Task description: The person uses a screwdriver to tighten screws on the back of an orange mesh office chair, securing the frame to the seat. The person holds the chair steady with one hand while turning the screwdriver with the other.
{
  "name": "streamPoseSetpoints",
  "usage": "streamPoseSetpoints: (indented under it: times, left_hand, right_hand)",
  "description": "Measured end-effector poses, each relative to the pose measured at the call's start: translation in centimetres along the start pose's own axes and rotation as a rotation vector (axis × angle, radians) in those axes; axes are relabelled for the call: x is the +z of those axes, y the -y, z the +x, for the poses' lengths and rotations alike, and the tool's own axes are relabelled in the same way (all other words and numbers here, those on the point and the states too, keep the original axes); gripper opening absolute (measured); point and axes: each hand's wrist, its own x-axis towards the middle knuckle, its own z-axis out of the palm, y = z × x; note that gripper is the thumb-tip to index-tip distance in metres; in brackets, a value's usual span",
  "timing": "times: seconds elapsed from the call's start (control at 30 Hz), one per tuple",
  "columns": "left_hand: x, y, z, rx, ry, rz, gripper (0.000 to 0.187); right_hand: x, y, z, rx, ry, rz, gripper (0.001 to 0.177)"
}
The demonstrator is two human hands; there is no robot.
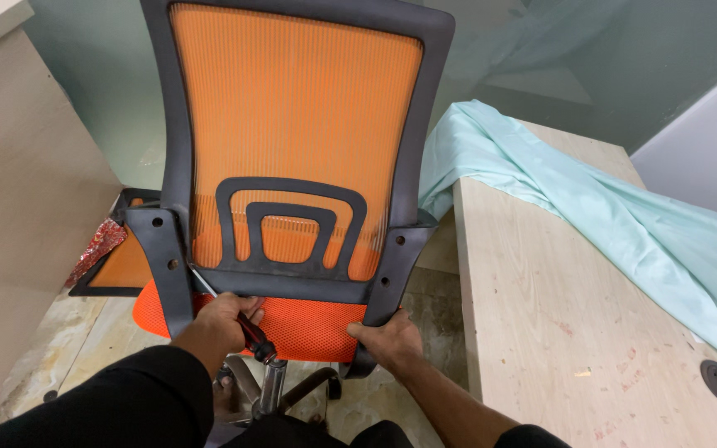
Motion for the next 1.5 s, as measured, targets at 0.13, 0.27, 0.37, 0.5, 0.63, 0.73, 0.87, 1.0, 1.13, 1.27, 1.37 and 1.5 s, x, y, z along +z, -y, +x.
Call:
streamPoseSetpoints:
  times: [0.13,0.27,0.37,0.5,0.63,0.73,0.87,1.0,1.13,1.27,1.37,1.5]
  left_hand:
    - [2.0,-1.0,-3.0,0.019,-0.119,0.136,0.018]
    - [2.1,-1.8,-3.8,-0.006,-0.111,0.099,0.021]
    - [2.1,-1.7,-4.0,-0.033,-0.102,0.072,0.023]
    - [2.0,-1.8,-4.2,-0.038,-0.072,0.077,0.024]
    - [2.1,-1.9,-4.4,-0.029,-0.121,0.07,0.028]
    - [2.2,-1.9,-4.1,-0.015,-0.115,0.07,0.028]
    - [2.1,-2.0,-3.4,-0.045,-0.139,0.058,0.026]
    - [2.3,-2.3,-3.4,-0.076,-0.137,0.071,0.024]
    - [2.1,-2.3,-3.8,-0.073,-0.138,0.087,0.023]
    - [1.9,-2.3,-4.0,-0.051,-0.097,0.083,0.023]
    - [2.1,-2.4,-3.9,-0.07,-0.104,0.082,0.023]
    - [1.8,-2.4,-4.1,-0.063,-0.071,0.093,0.023]
  right_hand:
    - [-0.2,-0.2,-0.7,-0.015,-0.016,0.116,0.106]
    - [-0.2,0.1,-1.1,0.015,0.017,0.076,0.103]
    - [-0.9,-0.8,-0.5,-0.08,0.08,0.133,0.091]
    - [-3.3,-3.1,2.1,0.095,0.207,0.326,0.071]
    - [-5.7,-4.0,5.1,-0.101,0.189,0.537,0.034]
    - [-6.6,-2.8,5.6,-0.198,0.041,0.529,0.02]
    - [-7.3,-0.9,3.4,-0.316,-0.069,0.39,0.023]
    - [-7.6,1.1,1.6,-0.277,-0.002,0.388,0.021]
    - [-7.0,1.9,0.8,-0.293,0.046,0.353,0.021]
    - [-7.0,2.1,1.3,-0.322,-0.021,0.201,0.018]
    - [-7.4,2.6,2.1,-0.347,-0.071,0.062,0.028]
    - [-7.8,3.0,3.1,-0.329,-0.097,0.058,0.024]
